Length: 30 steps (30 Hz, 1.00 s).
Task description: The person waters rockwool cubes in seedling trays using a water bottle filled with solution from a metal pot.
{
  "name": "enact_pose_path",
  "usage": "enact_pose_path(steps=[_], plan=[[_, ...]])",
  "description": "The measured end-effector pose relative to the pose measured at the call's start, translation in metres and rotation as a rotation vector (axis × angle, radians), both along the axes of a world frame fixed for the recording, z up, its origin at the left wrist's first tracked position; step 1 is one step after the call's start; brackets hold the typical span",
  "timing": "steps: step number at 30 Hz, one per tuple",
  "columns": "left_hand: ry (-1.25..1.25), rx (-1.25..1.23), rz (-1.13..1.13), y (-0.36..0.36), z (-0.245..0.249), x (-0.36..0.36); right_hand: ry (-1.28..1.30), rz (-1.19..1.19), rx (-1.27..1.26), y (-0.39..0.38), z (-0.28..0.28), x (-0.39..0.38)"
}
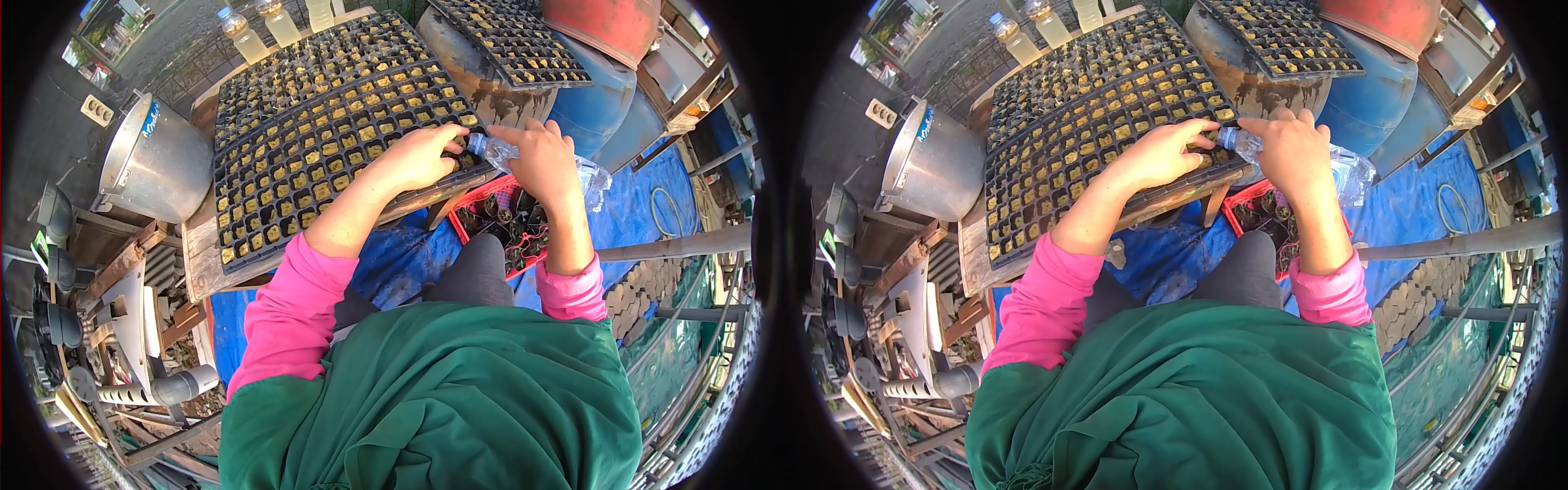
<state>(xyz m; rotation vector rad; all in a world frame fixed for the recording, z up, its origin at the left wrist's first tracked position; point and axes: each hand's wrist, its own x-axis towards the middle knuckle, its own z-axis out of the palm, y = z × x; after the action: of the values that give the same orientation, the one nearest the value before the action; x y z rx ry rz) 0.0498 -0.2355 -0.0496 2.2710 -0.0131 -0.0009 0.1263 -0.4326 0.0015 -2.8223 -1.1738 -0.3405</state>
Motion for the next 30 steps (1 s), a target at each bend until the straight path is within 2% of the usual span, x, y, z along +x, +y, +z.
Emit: enact_pose_path(steps=[6, 30], plan=[[0.003, 0.017, -0.012, -0.003, 0.002, 0.005, 0.043, -0.06, -0.015, -0.005, -0.001, 0.006], [-0.033, 0.05, -0.044, -0.019, -0.003, 0.019, -0.051, -0.055, -0.042, -0.01, -0.012, 0.012]])
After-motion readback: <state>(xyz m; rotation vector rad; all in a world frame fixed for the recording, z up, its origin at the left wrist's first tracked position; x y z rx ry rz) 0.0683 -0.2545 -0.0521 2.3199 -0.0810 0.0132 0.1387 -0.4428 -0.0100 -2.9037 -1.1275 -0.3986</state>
